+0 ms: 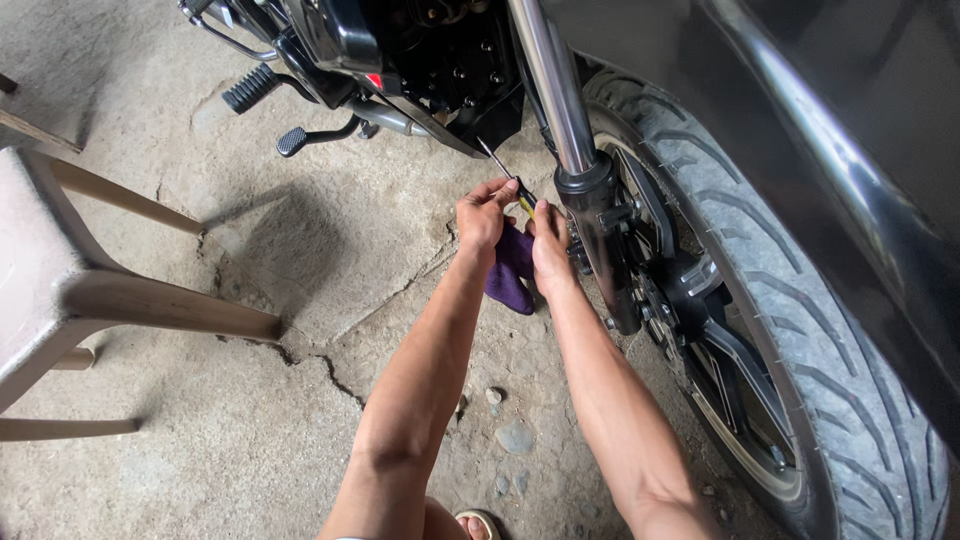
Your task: The person unscrews fasteners from a motorcycle body using a screwdriver held with a cloth, detaches the plastic body panels by hand, and works on the components near the handlebars.
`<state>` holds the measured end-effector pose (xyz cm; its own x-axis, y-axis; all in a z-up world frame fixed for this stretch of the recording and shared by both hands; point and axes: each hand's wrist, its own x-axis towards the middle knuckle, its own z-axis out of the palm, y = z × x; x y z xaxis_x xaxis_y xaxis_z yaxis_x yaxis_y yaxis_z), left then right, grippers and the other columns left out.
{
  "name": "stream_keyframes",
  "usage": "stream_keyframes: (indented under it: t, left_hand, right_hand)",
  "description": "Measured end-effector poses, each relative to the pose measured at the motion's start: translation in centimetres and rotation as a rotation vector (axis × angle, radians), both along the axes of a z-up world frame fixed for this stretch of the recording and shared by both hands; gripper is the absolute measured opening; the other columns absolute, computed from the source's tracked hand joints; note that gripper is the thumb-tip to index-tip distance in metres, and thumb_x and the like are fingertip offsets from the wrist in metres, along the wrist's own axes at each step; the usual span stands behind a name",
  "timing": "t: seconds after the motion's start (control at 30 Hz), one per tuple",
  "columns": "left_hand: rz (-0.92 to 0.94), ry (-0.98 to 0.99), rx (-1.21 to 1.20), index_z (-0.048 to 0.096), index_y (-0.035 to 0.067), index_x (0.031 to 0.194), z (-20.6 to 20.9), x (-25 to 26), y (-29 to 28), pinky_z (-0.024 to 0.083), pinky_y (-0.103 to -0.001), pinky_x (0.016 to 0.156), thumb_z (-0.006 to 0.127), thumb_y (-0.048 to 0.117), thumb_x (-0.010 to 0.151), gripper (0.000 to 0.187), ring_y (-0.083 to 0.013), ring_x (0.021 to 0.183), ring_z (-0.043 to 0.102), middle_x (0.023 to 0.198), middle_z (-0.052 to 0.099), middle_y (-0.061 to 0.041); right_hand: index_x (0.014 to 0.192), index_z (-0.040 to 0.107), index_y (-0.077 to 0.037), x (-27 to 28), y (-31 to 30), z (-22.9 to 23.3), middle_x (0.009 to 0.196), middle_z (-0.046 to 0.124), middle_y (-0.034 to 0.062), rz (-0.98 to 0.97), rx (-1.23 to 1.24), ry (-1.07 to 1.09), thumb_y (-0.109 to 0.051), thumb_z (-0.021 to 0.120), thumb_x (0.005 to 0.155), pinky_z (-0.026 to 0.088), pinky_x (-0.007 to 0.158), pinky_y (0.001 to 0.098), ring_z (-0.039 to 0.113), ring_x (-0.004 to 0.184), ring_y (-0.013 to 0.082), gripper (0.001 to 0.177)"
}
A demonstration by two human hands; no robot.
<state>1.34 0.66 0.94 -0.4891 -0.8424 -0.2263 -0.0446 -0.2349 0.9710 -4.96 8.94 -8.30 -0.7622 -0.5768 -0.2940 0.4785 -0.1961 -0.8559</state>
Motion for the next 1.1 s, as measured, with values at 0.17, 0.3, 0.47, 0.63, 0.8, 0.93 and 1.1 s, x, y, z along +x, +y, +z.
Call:
stream_keyframes:
  t: [0.17, 0.3, 0.47, 0.63, 0.8, 0.93, 1.1]
  left_hand:
    - [-0.01, -0.004, -0.018, 0.078, 0.001, 0.109, -0.9, 0.5, -0.5, 0.054, -0.027, 0.059, 0.078, 0.022, 0.09, 0.028, -0.012, 0.076, 0.069, 0.092, 0.078, -0.006]
    - [-0.009, -0.01, 0.006, 0.077, 0.002, 0.111, -1.0, 0.5, -0.4, 0.054, -0.027, 0.059, 0.078, 0.022, 0.09, 0.029, -0.0124, 0.076, 0.069, 0.094, 0.078, -0.006]
    - [-0.005, -0.013, -0.004, 0.076, 0.002, 0.112, -0.8, 0.3, -0.3, 0.054, -0.027, 0.058, 0.078, 0.022, 0.089, 0.03, -0.0122, 0.079, 0.072, 0.094, 0.079, -0.007]
    - [-0.012, -0.012, -0.023, 0.077, 0.002, 0.111, -0.7, 0.4, -0.1, 0.054, -0.027, 0.059, 0.078, 0.021, 0.09, 0.029, -0.0116, 0.082, 0.072, 0.098, 0.079, -0.005]
    - [-0.012, -0.017, -0.001, 0.077, 0.003, 0.112, -0.4, 0.0, 0.0, 0.055, -0.028, 0.061, 0.074, 0.017, 0.092, 0.025, -0.0132, 0.084, 0.072, 0.1, 0.079, -0.006]
    - [-0.028, -0.016, 0.016, 0.076, 0.004, 0.115, -0.8, 0.2, -0.2, 0.055, -0.027, 0.062, 0.069, 0.015, 0.095, 0.024, -0.0117, 0.089, 0.073, 0.101, 0.079, -0.005]
    - [-0.083, 0.06, 0.035, 0.074, 0.003, 0.121, -1.3, 0.7, -0.8, 0.054, -0.027, 0.063, 0.066, 0.014, 0.097, 0.027, -0.0139, 0.086, 0.07, 0.104, 0.081, -0.006]
  right_hand:
    - [0.122, 0.059, -0.009, 0.6, 0.2, -0.1, 0.092, 0.052, -0.004, 0.005, -0.039, 0.013, -0.046, 0.058, 0.103, 0.043, 0.077, 0.0279, 0.046, 0.084, 0.0089, 0.042]
    - [0.112, 0.061, -0.006, 0.5, 0.4, -0.2, 0.086, 0.048, -0.0027, 0.007, -0.058, 0.066, -0.044, 0.059, 0.106, 0.04, 0.072, 0.0294, 0.043, 0.079, 0.0103, 0.039]
    - [0.116, 0.06, -0.009, 0.5, 0.5, 0.3, 0.086, 0.048, -0.0036, 0.004, -0.065, -0.004, -0.044, 0.059, 0.103, 0.041, 0.073, 0.0275, 0.044, 0.079, 0.0088, 0.037]
    - [0.118, 0.059, -0.009, 0.3, 0.3, -0.8, 0.088, 0.049, -0.0037, 0.002, -0.077, 0.03, -0.044, 0.059, 0.103, 0.042, 0.075, 0.0272, 0.044, 0.081, 0.0088, 0.038]
    - [0.124, 0.058, -0.01, -0.3, 0.1, -1.6, 0.092, 0.048, -0.0042, 0.021, -0.165, 0.132, -0.037, 0.057, 0.109, 0.04, 0.08, 0.0263, 0.043, 0.085, 0.0084, 0.031]
    - [0.132, 0.059, -0.013, -0.3, 1.2, -0.3, 0.099, 0.053, -0.0021, 0.073, -0.022, 0.249, -0.034, 0.05, 0.111, 0.042, 0.084, 0.0267, 0.046, 0.091, 0.0093, 0.031]
    - [0.141, 0.055, -0.012, 0.0, 1.0, 0.8, 0.12, 0.061, 0.0066, 0.015, 0.127, 0.522, -0.029, 0.048, 0.108, 0.045, 0.094, 0.0322, 0.054, 0.105, 0.0161, 0.038]
